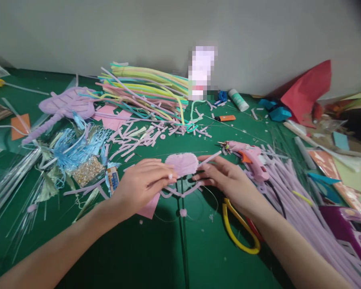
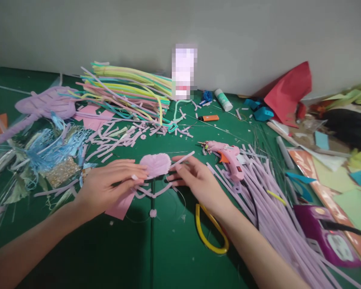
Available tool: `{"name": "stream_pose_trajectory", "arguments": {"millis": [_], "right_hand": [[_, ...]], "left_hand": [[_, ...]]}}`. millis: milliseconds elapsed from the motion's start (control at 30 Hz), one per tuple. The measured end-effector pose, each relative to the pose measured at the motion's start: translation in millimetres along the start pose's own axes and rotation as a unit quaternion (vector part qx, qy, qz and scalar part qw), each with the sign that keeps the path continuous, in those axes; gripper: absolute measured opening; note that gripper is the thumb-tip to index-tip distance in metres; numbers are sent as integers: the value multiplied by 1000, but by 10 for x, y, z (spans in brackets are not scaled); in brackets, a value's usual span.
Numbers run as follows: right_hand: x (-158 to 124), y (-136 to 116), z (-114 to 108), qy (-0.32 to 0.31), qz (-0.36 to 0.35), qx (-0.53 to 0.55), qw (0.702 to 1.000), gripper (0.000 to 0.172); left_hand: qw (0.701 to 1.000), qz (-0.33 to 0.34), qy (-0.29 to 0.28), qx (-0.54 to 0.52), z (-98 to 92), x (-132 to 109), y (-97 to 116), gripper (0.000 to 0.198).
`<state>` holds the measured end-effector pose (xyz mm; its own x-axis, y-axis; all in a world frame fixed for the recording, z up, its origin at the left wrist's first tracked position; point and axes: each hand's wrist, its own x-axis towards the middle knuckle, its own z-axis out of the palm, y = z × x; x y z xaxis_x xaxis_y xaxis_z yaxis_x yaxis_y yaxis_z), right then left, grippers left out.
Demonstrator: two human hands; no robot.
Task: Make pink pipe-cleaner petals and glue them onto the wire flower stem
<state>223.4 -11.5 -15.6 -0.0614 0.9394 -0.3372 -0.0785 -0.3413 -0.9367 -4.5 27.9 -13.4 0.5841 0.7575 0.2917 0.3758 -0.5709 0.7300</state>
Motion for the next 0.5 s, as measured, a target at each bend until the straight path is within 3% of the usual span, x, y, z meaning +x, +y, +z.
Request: {"name": "stream_pose_trajectory", "arguments": {"millis": [167,300,367,433,500], "right_hand": [[-35,-26,-75,74,-82,-170,979,27],[-97,-3,-26,93,-191,-413,886,22],[-114,1,-12,92,-216,-465,854,21],[-123,-1,-17,92,-198,-465,858,22],[-126,-2,-36,89,-163,-427,885,24]], "left_hand": [[999,-4,-11,29,16,-8,-70,17],[998,11,-34,51,18,-4,-101,19],[997,10,-44,58,0,-10,-111,19],[996,6,-58,65,-28,-18,-117,19],[995,-10,-70,73,-54,-21,-117,20]]}}
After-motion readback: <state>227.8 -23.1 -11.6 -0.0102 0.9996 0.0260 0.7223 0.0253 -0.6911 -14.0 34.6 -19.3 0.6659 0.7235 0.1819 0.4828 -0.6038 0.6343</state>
